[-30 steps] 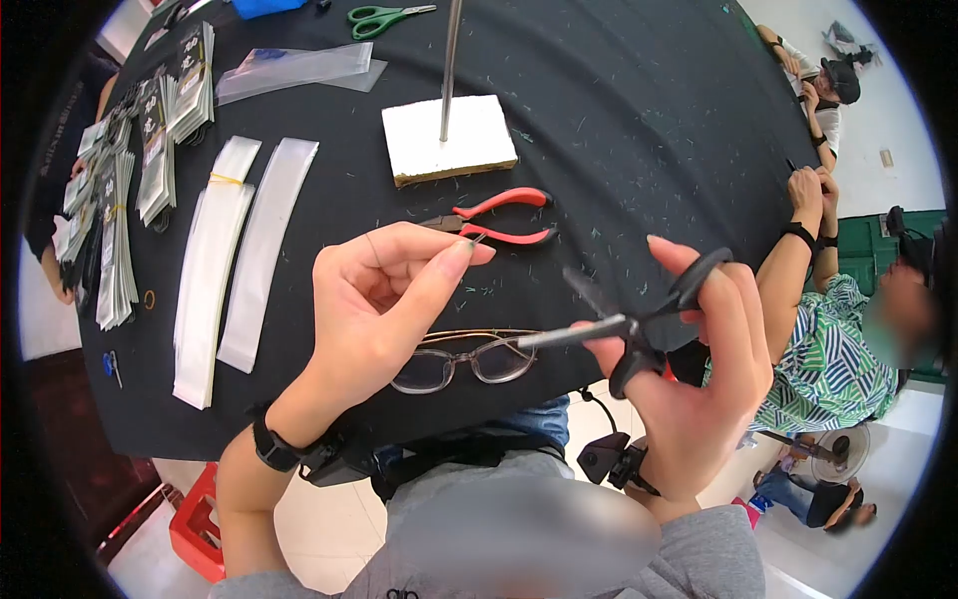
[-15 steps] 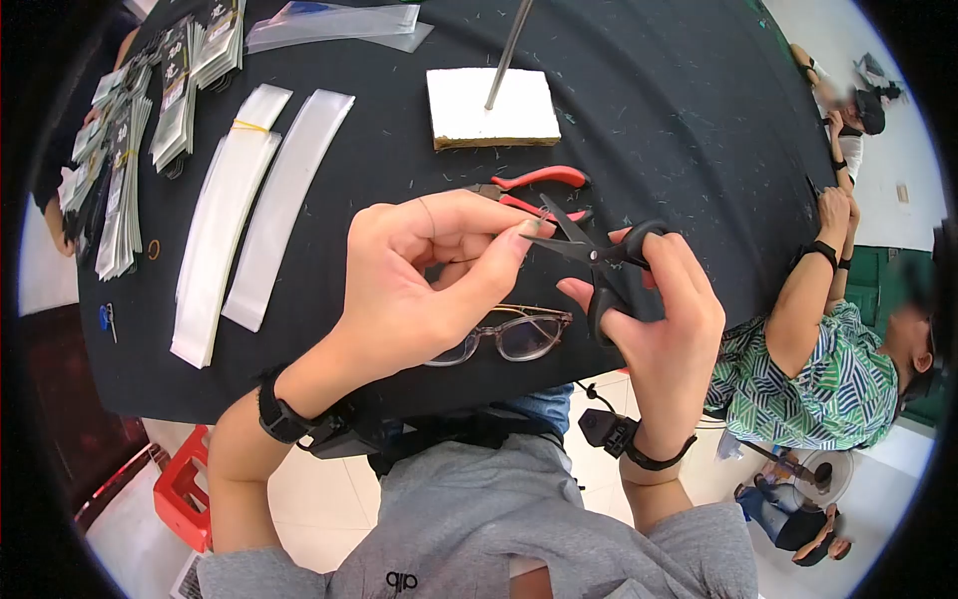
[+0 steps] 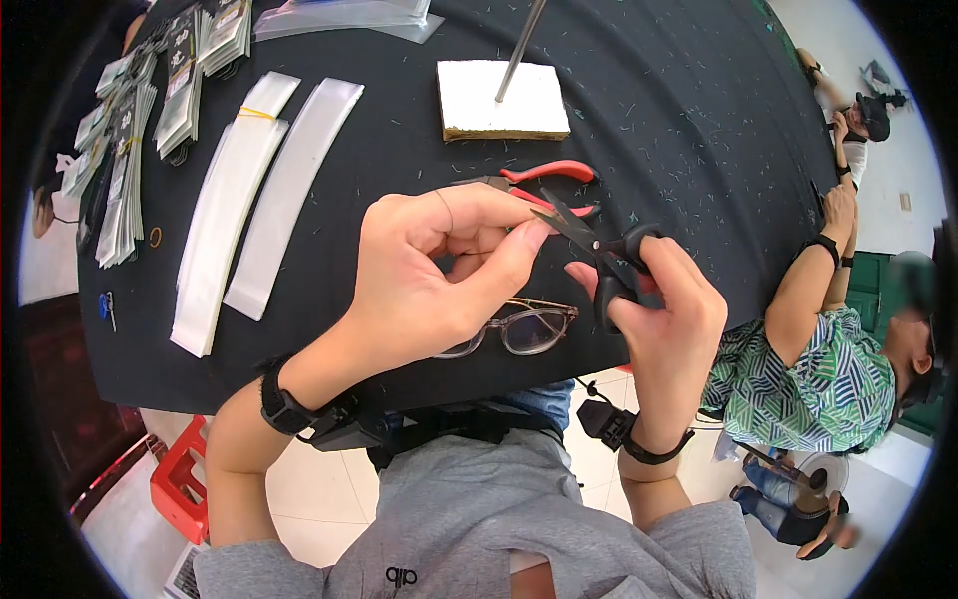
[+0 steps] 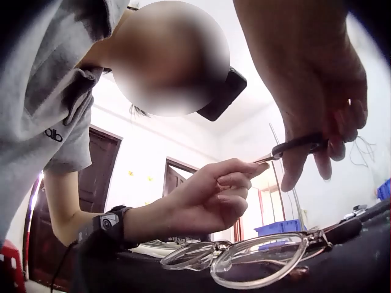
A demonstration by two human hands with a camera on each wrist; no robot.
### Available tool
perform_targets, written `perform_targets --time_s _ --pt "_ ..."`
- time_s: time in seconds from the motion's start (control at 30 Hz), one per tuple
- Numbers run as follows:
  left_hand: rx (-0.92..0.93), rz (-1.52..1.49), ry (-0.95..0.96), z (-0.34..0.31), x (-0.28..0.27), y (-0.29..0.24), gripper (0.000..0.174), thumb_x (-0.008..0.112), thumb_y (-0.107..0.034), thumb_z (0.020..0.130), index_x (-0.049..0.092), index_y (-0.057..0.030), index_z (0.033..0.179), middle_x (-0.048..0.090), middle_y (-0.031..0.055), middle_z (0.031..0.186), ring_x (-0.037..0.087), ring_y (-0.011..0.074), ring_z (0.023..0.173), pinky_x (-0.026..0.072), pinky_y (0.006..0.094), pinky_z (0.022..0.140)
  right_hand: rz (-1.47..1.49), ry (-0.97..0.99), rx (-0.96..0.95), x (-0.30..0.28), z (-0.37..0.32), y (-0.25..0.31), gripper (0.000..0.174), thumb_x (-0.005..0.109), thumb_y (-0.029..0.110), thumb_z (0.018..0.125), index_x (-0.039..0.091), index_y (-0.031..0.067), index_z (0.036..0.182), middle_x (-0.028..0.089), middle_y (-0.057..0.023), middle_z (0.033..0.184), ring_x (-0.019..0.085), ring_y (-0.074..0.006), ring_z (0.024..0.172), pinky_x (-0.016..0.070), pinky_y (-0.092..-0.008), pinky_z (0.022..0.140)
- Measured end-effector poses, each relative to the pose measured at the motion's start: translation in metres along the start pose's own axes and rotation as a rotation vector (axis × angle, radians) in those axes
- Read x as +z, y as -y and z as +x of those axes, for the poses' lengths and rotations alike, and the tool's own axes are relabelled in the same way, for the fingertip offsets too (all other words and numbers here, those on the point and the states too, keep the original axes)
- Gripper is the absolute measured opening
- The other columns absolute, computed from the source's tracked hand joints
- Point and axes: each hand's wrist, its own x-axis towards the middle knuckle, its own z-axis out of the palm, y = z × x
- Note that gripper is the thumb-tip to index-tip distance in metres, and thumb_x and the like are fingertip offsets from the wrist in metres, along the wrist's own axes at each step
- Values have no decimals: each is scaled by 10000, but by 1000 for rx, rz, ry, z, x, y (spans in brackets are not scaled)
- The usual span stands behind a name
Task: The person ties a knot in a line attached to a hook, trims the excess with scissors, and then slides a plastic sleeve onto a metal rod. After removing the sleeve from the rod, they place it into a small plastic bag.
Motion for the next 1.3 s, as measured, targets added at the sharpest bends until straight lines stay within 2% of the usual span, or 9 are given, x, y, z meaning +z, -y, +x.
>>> perform_targets --time_s 0.23,0.3,0.43,0.47,0.53,0.7,1.07,1.2,1.3 --pt "22 25 -10 -1 4 -4 97 611 -13 873 678 29 931 645 4 721 470 -27 565 323 135 462 1 22 43 -4 -5 -1 255 746 28 616 549 -9 774 547 -124 705 551 -269 597 430 -307 547" --pt "-8 26 -1 -1 4 -4 98 606 -17 878 678 28 928 647 5 729 471 -26 564 326 137 464 53 -67 33 1 -5 -6 314 808 48 648 512 -32 712 351 -40 572 311 -48 535 260 -208 457" --pt "-71 -23 2 0 3 -4 115 588 -39 897 678 26 926 655 14 750 457 -25 548 325 144 462 -1 -179 93 0 2 -8 309 789 32 686 489 -38 663 293 29 533 261 -19 522 209 -190 441" --pt "-70 -22 1 0 3 -4 115 588 -39 897 678 26 926 655 14 750 457 -25 548 325 144 462 3 -142 146 -5 4 -13 263 764 35 722 516 -45 688 406 35 493 295 0 498 230 -175 430" --pt "-136 -172 25 2 2 0 131 583 -74 907 669 23 924 676 45 800 446 -12 514 321 150 448 22 -97 394 -11 10 -26 256 783 108 718 565 -21 683 494 -82 534 382 -55 438 314 -228 430" --pt "-197 -267 10 6 3 4 148 590 -120 904 651 14 919 690 92 876 440 17 472 312 162 424 -24 -108 388 -18 9 -73 230 725 70 760 584 -28 914 682 -146 762 633 -193 506 468 -279 523" --pt "-343 -381 42 7 0 7 158 615 -155 863 640 -1 837 660 71 797 422 29 476 336 194 441 -370 -176 180 -11 7 -76 130 668 88 821 647 34 937 670 -133 846 647 -239 753 482 -319 680" --pt "-383 -383 73 7 1 5 166 611 -157 866 638 3 830 606 33 686 391 30 459 328 196 442 546 -2 -44 3 10 -41 144 646 49 837 664 31 979 680 -81 901 635 -155 830 455 -264 704" --pt "-426 -445 181 6 1 0 177 602 -156 874 634 13 831 520 -10 589 356 26 444 318 200 443 822 83 -143 12 12 -22 183 686 -22 779 660 -10 959 679 -89 917 634 -155 857 457 -247 707"
